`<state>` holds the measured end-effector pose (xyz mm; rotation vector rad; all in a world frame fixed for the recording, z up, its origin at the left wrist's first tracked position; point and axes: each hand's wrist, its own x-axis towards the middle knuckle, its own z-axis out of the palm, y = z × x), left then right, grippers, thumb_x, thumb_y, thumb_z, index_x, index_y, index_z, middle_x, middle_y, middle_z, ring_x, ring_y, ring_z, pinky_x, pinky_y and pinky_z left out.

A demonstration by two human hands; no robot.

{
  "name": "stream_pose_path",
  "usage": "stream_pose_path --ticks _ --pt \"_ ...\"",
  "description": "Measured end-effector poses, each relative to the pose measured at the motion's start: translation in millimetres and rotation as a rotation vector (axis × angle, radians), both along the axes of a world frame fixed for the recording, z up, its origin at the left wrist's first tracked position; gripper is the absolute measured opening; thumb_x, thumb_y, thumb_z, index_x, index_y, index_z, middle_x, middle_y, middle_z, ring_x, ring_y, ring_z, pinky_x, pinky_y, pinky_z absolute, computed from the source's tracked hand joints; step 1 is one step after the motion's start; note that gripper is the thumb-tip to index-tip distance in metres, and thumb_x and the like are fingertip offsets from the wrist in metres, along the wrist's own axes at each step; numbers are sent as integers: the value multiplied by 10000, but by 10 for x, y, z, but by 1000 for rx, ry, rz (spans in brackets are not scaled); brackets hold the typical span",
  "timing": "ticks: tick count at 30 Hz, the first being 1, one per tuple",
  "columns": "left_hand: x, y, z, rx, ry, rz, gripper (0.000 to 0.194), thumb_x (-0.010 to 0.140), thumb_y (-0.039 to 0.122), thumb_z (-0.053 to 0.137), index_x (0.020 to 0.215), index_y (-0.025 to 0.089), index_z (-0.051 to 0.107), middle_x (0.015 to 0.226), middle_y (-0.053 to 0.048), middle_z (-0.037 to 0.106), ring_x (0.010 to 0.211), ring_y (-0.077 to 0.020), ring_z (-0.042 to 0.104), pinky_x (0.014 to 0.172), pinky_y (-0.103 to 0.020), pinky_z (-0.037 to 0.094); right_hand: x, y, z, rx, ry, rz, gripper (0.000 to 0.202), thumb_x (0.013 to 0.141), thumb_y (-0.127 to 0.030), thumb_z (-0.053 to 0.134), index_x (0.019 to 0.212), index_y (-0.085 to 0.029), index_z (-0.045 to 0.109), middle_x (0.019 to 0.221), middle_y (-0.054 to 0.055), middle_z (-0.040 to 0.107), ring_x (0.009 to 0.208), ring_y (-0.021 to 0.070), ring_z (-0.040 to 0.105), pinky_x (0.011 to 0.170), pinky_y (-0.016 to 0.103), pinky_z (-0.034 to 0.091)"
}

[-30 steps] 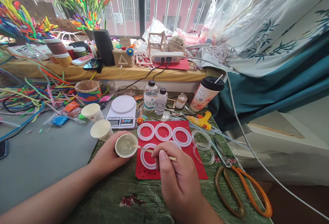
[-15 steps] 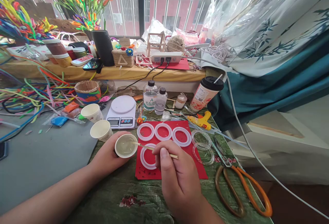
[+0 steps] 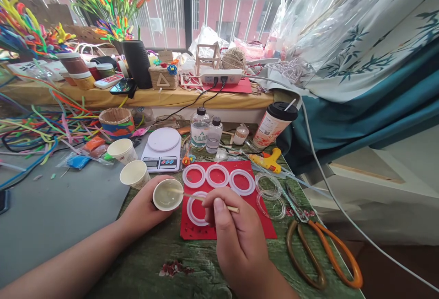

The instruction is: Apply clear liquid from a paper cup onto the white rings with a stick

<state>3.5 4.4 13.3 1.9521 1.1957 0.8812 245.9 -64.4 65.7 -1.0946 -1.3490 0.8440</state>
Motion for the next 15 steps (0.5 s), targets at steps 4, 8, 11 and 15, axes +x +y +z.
stream_pose_path --ticks 4,8,11,15 --pt "-3 3 -16 9 0 -3 397 862 217 765 1252 249 693 1244 -87 793 1142 -298 762 1024 -459 638 4 -2 4 -2 -23 7 306 1158 -337 514 965 -232 727 741 11 674 667 183 621 600 283 511" --pt "-12 -1 -32 -1 6 -4 408 871 226 771 1269 247 682 1253 -91 787 1142 -296 760 1026 -465 635 0 -3 12 -16 -23 1 328 1166 -348 504 947 -234 721 723 5 660 652 177 607 589 277 496" --pt "-13 -5 -28 0 7 -5 416 873 223 772 1278 250 677 1260 -90 786 1149 -298 757 1040 -474 628 -4 3 12 -16 -7 7 326 1168 -358 505 957 -234 721 732 5 664 659 177 614 600 279 499" --pt "-8 -1 -19 -11 -2 -3 407 872 237 780 1267 247 683 1250 -97 791 1143 -303 761 1030 -474 634 -4 15 4 -20 -7 14 340 1169 -376 503 947 -229 714 728 8 654 654 182 606 591 284 492"
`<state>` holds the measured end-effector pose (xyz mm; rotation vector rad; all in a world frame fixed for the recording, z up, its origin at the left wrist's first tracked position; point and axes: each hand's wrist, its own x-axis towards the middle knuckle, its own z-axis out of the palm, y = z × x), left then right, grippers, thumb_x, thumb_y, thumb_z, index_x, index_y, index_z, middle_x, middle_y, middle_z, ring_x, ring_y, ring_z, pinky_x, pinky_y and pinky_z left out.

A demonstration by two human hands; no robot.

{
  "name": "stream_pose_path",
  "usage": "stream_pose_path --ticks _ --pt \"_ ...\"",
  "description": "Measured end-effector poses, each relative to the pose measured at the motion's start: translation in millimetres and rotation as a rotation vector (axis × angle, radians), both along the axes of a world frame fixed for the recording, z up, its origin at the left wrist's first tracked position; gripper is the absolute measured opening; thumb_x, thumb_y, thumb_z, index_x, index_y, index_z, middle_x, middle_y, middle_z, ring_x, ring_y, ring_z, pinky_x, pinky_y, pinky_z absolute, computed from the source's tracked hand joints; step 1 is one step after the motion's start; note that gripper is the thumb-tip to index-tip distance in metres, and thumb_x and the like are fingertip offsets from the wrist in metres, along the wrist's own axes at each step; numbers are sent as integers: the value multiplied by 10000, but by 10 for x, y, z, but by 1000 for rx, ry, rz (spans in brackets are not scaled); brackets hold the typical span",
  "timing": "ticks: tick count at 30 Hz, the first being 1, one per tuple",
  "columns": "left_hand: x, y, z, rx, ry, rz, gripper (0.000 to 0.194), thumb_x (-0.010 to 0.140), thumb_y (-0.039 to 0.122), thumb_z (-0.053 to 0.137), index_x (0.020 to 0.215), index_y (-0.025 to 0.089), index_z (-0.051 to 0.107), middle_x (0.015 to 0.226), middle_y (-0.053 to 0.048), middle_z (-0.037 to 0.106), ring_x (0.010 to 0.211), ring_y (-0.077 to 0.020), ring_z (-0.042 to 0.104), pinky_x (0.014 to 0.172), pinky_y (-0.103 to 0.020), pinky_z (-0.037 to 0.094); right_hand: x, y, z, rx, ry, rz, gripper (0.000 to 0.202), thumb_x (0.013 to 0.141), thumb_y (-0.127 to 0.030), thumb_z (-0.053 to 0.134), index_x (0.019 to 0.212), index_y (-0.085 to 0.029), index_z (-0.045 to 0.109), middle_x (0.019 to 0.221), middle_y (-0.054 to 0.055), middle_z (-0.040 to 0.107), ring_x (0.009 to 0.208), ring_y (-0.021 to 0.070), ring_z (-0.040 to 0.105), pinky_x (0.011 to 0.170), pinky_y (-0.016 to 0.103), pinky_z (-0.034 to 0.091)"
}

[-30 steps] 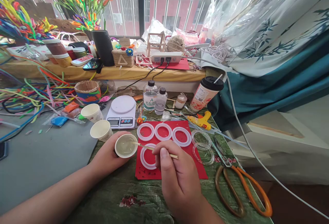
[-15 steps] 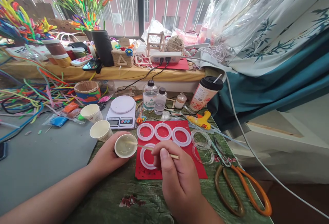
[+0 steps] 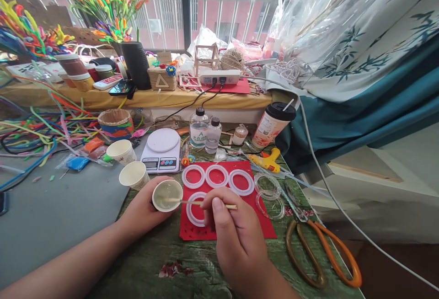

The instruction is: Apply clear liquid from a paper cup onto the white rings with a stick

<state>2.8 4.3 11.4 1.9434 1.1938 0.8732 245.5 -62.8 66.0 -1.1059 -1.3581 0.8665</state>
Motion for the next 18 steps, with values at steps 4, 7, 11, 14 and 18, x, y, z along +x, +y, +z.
stream_pose_path --ticks 4,7,11,14,18 --pt "-2 3 -12 4 1 2 409 876 233 780 1273 252 682 1253 -93 789 1144 -300 762 1027 -470 639 4 5 -8 2 -6 -4 330 1171 -374 504 959 -235 714 734 2 657 658 176 607 597 277 493" --pt "-6 2 -20 18 -2 0 408 874 223 774 1269 253 680 1256 -91 783 1144 -296 760 1026 -467 637 7 10 -2 16 -6 -4 319 1171 -365 507 972 -239 722 747 -1 671 663 167 611 602 265 493" --pt "-6 1 -18 12 -8 -4 405 880 227 775 1271 254 676 1238 -85 785 1125 -290 764 1014 -457 639 0 25 0 24 19 2 318 1166 -345 514 957 -239 729 735 -4 669 665 161 613 603 254 497" --pt "-5 3 -14 19 -7 -8 415 875 211 775 1275 258 676 1259 -86 783 1151 -296 759 1031 -463 632 -8 29 -16 41 31 -65 288 1168 -332 517 1016 -244 746 767 1 676 705 167 618 621 256 502" --pt "4 11 -4 21 -4 -7 411 871 202 770 1267 255 675 1246 -85 784 1133 -293 760 1015 -460 635 -9 20 -21 21 1 -20 313 1171 -342 510 969 -239 725 762 0 669 677 161 609 611 256 502"
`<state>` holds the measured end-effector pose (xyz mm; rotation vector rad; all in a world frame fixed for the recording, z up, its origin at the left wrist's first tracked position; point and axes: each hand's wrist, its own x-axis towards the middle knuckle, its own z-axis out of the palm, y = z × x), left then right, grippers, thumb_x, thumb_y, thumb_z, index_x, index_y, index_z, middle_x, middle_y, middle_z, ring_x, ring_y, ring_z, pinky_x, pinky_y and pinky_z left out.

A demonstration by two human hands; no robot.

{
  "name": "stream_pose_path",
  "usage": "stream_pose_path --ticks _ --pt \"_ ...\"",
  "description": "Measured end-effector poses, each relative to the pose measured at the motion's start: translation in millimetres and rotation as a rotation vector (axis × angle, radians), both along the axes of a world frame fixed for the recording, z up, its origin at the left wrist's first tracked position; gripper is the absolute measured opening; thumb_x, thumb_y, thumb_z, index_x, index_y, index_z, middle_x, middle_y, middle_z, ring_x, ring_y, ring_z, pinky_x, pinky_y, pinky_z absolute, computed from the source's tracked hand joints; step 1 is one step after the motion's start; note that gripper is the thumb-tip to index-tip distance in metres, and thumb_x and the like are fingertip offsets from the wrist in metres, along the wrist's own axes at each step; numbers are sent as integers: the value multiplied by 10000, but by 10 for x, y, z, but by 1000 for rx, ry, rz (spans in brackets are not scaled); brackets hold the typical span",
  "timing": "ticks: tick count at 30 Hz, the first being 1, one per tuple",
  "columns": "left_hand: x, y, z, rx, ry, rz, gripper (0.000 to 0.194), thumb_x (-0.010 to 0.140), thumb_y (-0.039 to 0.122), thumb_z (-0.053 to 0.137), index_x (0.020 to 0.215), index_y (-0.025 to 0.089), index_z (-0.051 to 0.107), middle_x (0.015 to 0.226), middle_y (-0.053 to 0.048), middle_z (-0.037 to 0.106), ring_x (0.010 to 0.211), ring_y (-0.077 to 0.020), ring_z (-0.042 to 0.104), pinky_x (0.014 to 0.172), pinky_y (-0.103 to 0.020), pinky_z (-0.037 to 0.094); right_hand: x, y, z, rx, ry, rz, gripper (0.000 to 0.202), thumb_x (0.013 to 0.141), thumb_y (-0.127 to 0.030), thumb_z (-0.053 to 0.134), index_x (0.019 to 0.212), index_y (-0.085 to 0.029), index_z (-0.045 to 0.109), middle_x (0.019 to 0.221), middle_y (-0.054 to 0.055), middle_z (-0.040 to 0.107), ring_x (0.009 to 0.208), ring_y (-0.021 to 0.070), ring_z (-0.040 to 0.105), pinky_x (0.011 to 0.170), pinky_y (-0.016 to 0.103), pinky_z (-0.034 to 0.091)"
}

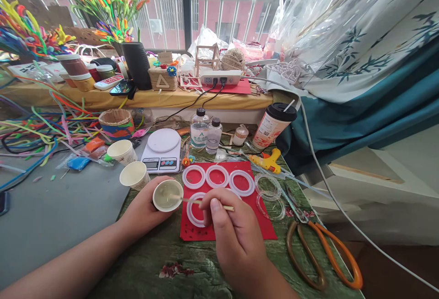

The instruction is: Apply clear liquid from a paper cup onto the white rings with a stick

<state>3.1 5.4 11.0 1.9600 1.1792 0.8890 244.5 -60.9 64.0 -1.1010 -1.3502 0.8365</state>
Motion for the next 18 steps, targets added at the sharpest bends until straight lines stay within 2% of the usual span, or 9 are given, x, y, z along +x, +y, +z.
stream_pose_path --ticks 18 --pt "-7 -6 -17 -10 3 -3 412 878 220 782 1274 250 674 1249 -87 783 1135 -294 757 1019 -456 631 5 -45 31 27 -91 -3 304 1180 -326 484 989 -249 707 764 -10 666 679 156 616 625 247 509"
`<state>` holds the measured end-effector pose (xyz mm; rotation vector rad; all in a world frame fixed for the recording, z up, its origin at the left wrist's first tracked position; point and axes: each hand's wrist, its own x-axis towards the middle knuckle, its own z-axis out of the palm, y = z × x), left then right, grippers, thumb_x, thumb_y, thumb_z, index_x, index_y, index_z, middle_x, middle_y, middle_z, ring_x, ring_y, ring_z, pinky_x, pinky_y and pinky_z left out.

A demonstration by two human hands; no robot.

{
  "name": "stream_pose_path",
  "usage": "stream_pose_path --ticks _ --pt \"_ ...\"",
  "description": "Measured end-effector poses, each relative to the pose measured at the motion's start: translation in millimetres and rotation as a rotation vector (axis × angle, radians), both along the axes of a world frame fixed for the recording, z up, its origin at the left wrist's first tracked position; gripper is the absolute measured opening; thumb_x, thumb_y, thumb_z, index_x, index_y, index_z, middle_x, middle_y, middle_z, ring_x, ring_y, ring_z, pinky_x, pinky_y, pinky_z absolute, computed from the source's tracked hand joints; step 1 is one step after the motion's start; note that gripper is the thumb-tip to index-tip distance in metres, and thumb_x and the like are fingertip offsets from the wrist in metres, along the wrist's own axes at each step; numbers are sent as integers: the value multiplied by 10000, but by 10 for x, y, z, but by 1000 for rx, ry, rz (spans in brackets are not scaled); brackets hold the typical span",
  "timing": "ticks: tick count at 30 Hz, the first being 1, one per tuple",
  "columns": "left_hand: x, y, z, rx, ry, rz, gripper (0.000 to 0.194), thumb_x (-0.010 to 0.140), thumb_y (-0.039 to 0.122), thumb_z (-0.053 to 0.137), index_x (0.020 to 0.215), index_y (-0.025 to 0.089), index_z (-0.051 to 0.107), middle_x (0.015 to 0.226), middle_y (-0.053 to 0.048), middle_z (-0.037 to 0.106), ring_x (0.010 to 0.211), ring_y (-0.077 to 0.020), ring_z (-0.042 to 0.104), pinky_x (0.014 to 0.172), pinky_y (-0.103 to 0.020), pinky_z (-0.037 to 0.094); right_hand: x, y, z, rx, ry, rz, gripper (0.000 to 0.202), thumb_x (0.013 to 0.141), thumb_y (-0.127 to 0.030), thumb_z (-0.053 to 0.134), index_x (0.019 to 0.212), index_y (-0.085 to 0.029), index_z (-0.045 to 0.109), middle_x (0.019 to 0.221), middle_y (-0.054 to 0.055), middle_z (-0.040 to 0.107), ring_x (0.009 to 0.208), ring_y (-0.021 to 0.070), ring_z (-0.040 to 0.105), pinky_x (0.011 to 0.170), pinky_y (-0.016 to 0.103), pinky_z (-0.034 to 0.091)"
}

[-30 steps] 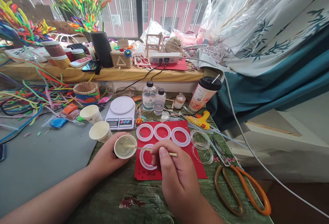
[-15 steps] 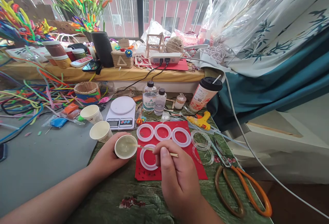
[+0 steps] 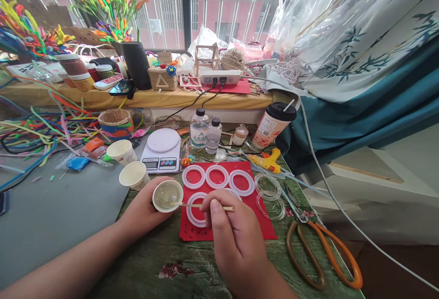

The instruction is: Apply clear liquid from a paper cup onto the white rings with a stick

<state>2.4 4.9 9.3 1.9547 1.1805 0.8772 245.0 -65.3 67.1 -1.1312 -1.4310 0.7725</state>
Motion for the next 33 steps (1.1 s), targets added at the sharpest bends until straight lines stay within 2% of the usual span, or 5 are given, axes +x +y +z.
stream_pose_path --ticks 15,33 --pt "-8 -2 -8 35 5 -7 404 882 221 783 1268 277 680 1239 -54 787 1123 -272 766 1002 -424 641 -16 -1 15 10 3 9 297 1177 -317 478 994 -249 701 780 -8 674 691 158 631 633 247 517" --pt "5 0 7 4 6 7 404 875 239 771 1268 254 678 1246 -89 789 1130 -295 765 1012 -460 638 16 17 7 -43 4 -6 325 1178 -361 492 983 -235 719 766 1 679 694 168 633 631 257 514"
